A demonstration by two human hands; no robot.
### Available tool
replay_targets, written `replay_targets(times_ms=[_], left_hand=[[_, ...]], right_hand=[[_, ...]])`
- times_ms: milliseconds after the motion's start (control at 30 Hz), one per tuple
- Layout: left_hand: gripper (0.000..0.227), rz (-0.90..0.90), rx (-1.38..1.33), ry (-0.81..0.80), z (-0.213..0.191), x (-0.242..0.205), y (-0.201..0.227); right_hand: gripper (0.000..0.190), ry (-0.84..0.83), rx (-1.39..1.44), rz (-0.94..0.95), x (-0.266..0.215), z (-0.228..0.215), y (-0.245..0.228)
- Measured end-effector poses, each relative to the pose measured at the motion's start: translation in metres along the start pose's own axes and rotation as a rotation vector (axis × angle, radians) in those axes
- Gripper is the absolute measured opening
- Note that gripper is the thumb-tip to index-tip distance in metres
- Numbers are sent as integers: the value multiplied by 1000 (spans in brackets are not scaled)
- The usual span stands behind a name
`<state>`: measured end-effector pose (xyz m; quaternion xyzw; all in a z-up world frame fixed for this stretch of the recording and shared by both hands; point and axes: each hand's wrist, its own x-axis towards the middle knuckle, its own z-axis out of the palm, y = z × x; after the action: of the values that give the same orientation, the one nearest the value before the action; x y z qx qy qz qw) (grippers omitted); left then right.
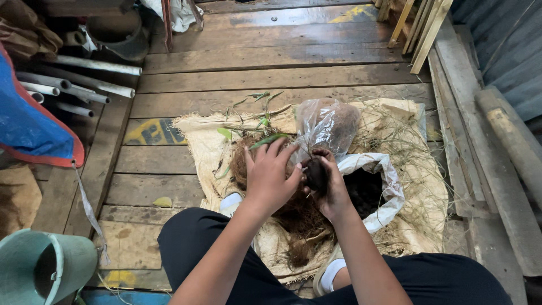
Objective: The person sits on a wooden floor and repeatedly packs soil around small plant seedlings by hand. They scoop soil from a white sack, wrap it around the root ball of each seedling, and place the wrapped seedling into a clear plastic bag.
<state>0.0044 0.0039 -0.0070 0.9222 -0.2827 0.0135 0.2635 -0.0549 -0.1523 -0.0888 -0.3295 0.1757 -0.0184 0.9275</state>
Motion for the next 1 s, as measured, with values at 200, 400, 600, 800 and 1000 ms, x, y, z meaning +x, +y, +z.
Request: replay_targets(times_ms=[200,400,600,800,1000], left_hand=[[68,65,19,66,5,-1,-1],[59,54,24,8,4,6,-4],[44,-100,-32,87,-1,10,-9],[38,-252,-53,154,-18,22,-27],[28,-247,-18,144,-28,16,-31]], right_hand=[[24,72,-75,-50,1,4,0],[37,94,-89,3,-1,5,-6],[34,-104,-164,-82,-7,2,-10],[45,-109,-223,-43,-12,-6,-30],[39,-135,-172,-102,-16,-7,-48]])
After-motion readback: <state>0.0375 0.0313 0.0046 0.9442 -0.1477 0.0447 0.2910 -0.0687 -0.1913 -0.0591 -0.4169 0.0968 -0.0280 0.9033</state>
